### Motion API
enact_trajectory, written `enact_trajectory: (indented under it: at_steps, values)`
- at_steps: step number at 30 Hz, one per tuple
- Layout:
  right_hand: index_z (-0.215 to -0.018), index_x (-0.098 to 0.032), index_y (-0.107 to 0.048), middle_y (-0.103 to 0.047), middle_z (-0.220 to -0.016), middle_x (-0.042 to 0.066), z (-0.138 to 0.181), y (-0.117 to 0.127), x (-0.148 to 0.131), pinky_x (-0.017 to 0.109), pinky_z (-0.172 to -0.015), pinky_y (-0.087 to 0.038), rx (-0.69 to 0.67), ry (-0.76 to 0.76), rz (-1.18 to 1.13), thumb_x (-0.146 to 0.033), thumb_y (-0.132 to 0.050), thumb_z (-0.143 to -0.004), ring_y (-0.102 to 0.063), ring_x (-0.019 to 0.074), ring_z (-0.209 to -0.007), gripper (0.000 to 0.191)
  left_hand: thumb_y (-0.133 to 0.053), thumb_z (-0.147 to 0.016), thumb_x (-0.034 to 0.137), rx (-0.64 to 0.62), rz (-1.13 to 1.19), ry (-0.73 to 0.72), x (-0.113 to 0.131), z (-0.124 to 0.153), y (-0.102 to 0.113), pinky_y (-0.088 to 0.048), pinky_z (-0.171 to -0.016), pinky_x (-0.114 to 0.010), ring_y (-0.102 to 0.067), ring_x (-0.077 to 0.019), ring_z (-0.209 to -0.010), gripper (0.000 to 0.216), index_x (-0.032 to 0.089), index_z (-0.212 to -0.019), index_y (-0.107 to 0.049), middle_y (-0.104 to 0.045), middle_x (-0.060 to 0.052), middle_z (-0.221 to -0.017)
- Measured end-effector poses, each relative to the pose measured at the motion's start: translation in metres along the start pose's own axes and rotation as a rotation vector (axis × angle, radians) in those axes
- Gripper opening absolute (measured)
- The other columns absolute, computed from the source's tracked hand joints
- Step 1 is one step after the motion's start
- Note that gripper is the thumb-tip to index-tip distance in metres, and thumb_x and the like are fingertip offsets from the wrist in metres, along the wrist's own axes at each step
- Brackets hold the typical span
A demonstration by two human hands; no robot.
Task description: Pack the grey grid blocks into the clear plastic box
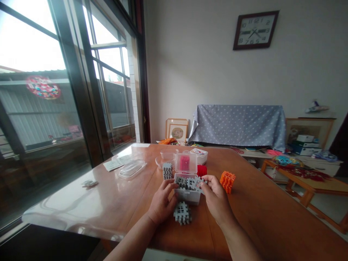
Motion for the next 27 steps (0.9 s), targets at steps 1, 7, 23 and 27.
enact_trajectory:
  at_steps: [1,7,23,27]
  values:
    - [-0.107,-0.022,-0.061,-0.074,-0.091,0.007,-0.005,-0.005,-0.002,0.032,-0.073,-0.053,-0.005,0.034,0.016,-0.061,-0.069,-0.080,-0.069,0.0236,-0.085,0.047,-0.055,-0.092,0.020,0.002,0.000,0.000,0.000,0.000,0.000,-0.052,-0.105,-0.044,-0.060,-0.0262,-0.124,0.029,0.026,-0.120,-0.059,-0.055,-0.010,-0.135]
    - [-0.103,-0.024,-0.062,-0.073,-0.087,0.004,-0.029,-0.032,0.002,0.034,-0.073,-0.053,-0.128,0.166,0.281,-0.058,-0.058,-0.090,-0.067,0.0229,-0.080,0.037,-0.057,-0.089,0.018,0.029,0.002,-0.010,0.002,0.000,0.002,-0.054,-0.103,-0.041,-0.062,-0.0250,-0.120,0.031,0.026,-0.119,-0.061,-0.057,-0.009,-0.134]
    - [-0.101,-0.021,-0.076,-0.073,-0.104,0.008,-0.026,-0.060,0.005,0.036,-0.092,-0.050,-0.336,0.315,0.507,-0.035,-0.055,-0.094,-0.067,0.0244,-0.099,0.027,-0.057,-0.090,0.019,0.032,0.023,-0.010,0.002,0.001,0.003,-0.054,-0.100,-0.041,-0.063,-0.0254,-0.117,0.030,0.028,-0.118,-0.061,-0.057,-0.009,-0.133]
    - [-0.105,-0.020,-0.077,-0.073,-0.103,0.009,-0.023,-0.066,0.003,0.037,-0.094,-0.049,-0.387,0.355,0.616,-0.029,-0.051,-0.095,-0.066,0.0247,-0.102,0.029,-0.057,-0.089,0.019,0.032,0.023,-0.001,0.001,0.001,0.002,-0.053,-0.101,-0.041,-0.062,-0.0255,-0.118,0.031,0.027,-0.118,-0.061,-0.056,-0.009,-0.134]
Point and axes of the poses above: each hand's wrist, its own z-axis away from the middle knuckle, its own y-axis out of the back of the hand, x = y × z, the point moved 7 cm from there along -z, towards the middle knuckle
